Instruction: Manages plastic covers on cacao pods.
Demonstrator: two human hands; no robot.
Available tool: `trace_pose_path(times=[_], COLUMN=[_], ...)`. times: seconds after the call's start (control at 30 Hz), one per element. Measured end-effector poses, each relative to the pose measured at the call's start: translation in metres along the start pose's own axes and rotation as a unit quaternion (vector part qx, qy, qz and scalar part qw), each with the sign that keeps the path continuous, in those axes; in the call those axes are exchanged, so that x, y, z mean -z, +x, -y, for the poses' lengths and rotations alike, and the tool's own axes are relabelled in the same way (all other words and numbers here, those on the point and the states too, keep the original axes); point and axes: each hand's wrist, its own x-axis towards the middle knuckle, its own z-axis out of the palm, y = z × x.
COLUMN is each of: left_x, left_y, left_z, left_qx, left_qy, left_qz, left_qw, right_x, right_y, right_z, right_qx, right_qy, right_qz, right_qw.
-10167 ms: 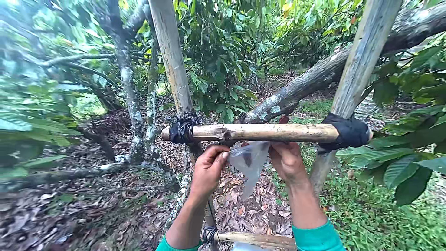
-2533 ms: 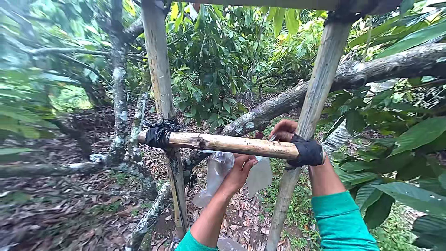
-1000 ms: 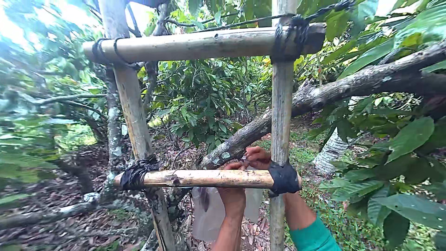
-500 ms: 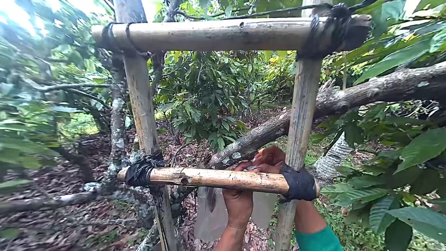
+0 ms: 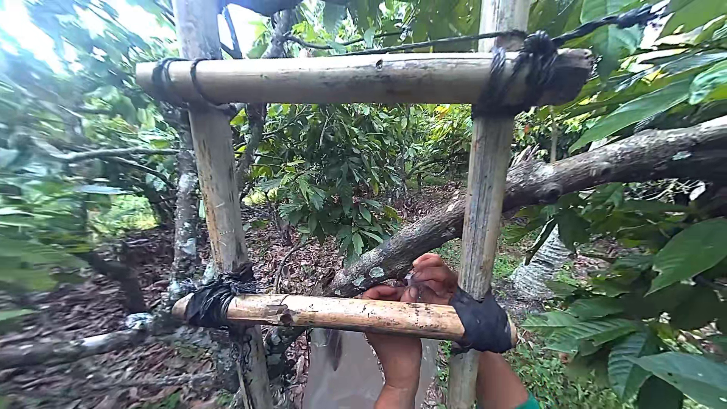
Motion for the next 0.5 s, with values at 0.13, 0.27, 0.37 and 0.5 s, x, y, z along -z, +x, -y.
trace_pose_path(times=[0.13,0.27,0.37,0.5], left_x=[0.003,0.011,0.016,0.015], left_y=[0.001,0.006,0.008,0.008], left_z=[0.000,0.005,0.007,0.006], left_qx=[-0.013,-0.055,-0.072,-0.067], left_qy=[0.015,0.050,0.060,0.034], left_qz=[0.011,0.041,0.048,0.053], left_qw=[1.000,0.996,0.994,0.996], right_x=[0.002,0.006,0.009,0.013], right_y=[0.012,0.019,0.024,0.029], right_z=[0.030,0.042,0.044,0.044], right_qx=[-0.095,-0.129,-0.139,-0.185], right_qy=[0.015,-0.075,-0.136,-0.102], right_qz=[0.018,0.014,0.038,0.057], right_qw=[0.995,0.989,0.980,0.976])
